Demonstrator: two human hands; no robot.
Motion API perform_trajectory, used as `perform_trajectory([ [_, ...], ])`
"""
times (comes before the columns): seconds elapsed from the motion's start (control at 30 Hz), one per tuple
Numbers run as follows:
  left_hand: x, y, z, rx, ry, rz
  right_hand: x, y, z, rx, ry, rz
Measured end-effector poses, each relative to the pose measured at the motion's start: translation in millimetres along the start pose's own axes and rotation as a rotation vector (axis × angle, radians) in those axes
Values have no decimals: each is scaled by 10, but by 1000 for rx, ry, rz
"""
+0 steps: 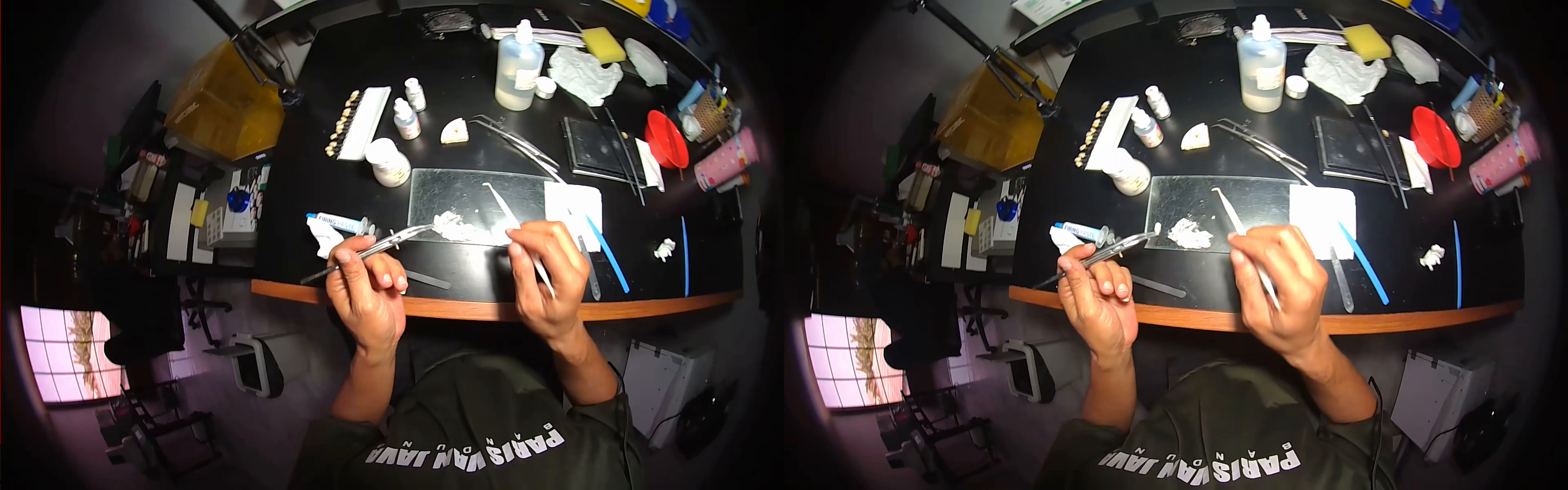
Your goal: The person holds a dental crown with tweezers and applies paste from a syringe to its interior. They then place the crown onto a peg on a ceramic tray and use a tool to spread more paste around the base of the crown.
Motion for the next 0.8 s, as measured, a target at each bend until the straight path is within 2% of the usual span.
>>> perform_trajectory([
  [0.1, -118, 104, 6, 179, 61, -61, -110, -114, -86, 42, -36, 80],
  [0.17, -188, 211, 21, 298, 92, -152, -132, -148, -92, 96, 10, 111],
  [0.27, -216, 337, 26, 413, 49, -220, -207, -111, -61, 212, -57, 204],
  [0.5, -209, 444, 96, 633, 4, -371, -212, 169, 12, 429, -36, 422],
  [0.63, -217, 341, 156, 538, -53, -399, -185, 272, 82, 463, -64, 550],
  [0.67, -235, 349, 170, 567, -51, -281, -182, 275, 92, 464, -58, 570],
  [0.73, -243, 328, 179, 651, -5, -262, -169, 292, 111, 465, -50, 602],
  [0.8, -168, 292, 145, 632, -23, -328, -171, 312, 140, 488, -36, 608],
])
Point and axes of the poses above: each hand's wrist, its own z-axis away from the middle knuckle, its own y-axis out of the palm, x = y × z, the point moved 7 cm from there along -z, towards the middle knuckle, and after that the axes turned 11 degrees about -y, right-handed, at the moved point
